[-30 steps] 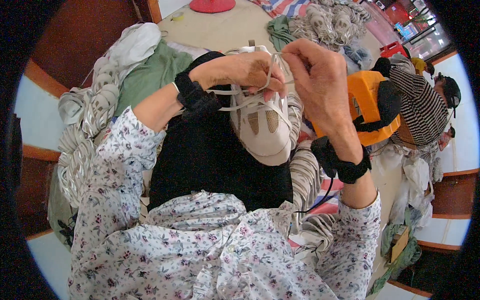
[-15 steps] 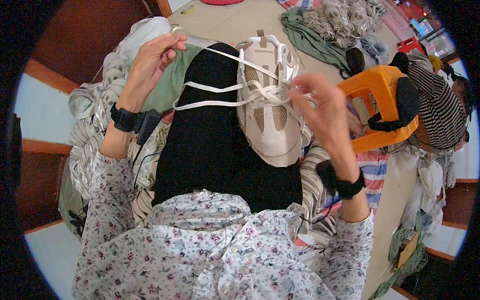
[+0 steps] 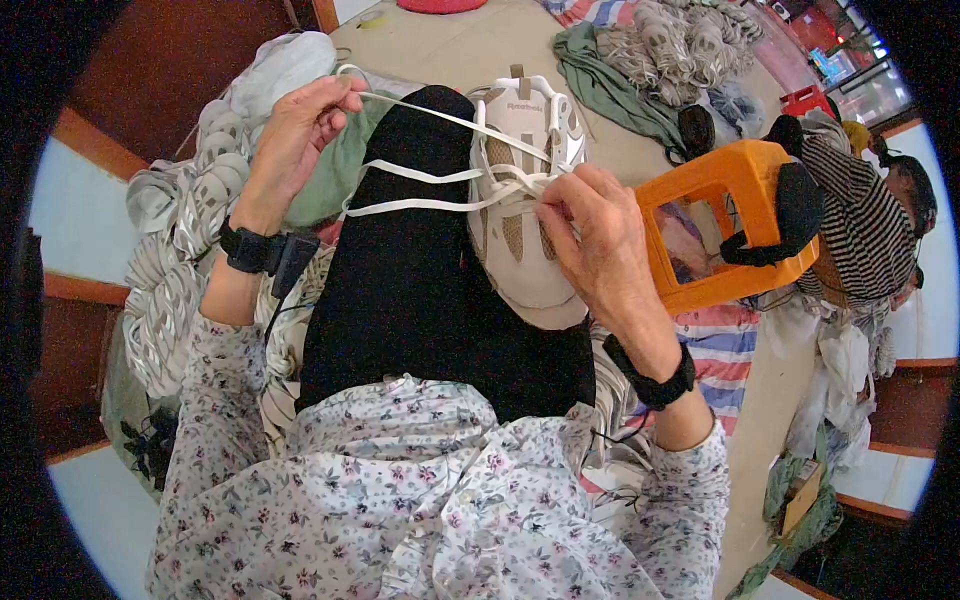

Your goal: Lacing a white and beige Reebok shoe with cream-colored shoelaces.

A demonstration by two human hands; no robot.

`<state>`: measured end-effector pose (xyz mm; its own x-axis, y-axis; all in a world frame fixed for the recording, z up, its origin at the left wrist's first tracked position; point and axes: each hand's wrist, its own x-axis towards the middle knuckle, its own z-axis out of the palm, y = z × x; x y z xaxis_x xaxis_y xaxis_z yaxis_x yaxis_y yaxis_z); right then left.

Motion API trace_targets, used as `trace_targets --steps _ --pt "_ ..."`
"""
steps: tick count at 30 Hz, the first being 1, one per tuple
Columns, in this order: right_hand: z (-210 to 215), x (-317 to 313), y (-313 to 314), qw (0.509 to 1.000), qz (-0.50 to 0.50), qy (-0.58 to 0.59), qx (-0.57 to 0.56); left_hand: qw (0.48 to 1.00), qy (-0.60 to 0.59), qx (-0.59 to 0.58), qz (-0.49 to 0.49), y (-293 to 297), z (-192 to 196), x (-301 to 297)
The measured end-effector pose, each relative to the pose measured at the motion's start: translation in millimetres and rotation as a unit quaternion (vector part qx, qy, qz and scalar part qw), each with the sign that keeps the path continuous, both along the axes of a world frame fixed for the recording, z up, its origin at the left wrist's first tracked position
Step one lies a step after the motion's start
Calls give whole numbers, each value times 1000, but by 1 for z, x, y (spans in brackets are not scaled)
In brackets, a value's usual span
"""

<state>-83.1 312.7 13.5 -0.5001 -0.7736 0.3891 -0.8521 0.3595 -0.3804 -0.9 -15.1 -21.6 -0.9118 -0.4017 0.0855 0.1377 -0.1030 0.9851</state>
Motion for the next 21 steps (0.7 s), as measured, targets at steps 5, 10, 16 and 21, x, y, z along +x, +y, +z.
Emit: trace_targets --steps 5,10,16,21 --pt "2 -28 -8 994 -47 66 -79 998 30 45 37 -36 7 1" --pt "12 -11 -9 998 38 -40 -26 983 79 91 138 -132 -5 35" --pt "-1 -5 -14 973 12 221 66 973 42 143 175 -180 -19 76" --pt "-1 -9 -15 975 0 202 91 976 35 118 180 -180 -24 86"
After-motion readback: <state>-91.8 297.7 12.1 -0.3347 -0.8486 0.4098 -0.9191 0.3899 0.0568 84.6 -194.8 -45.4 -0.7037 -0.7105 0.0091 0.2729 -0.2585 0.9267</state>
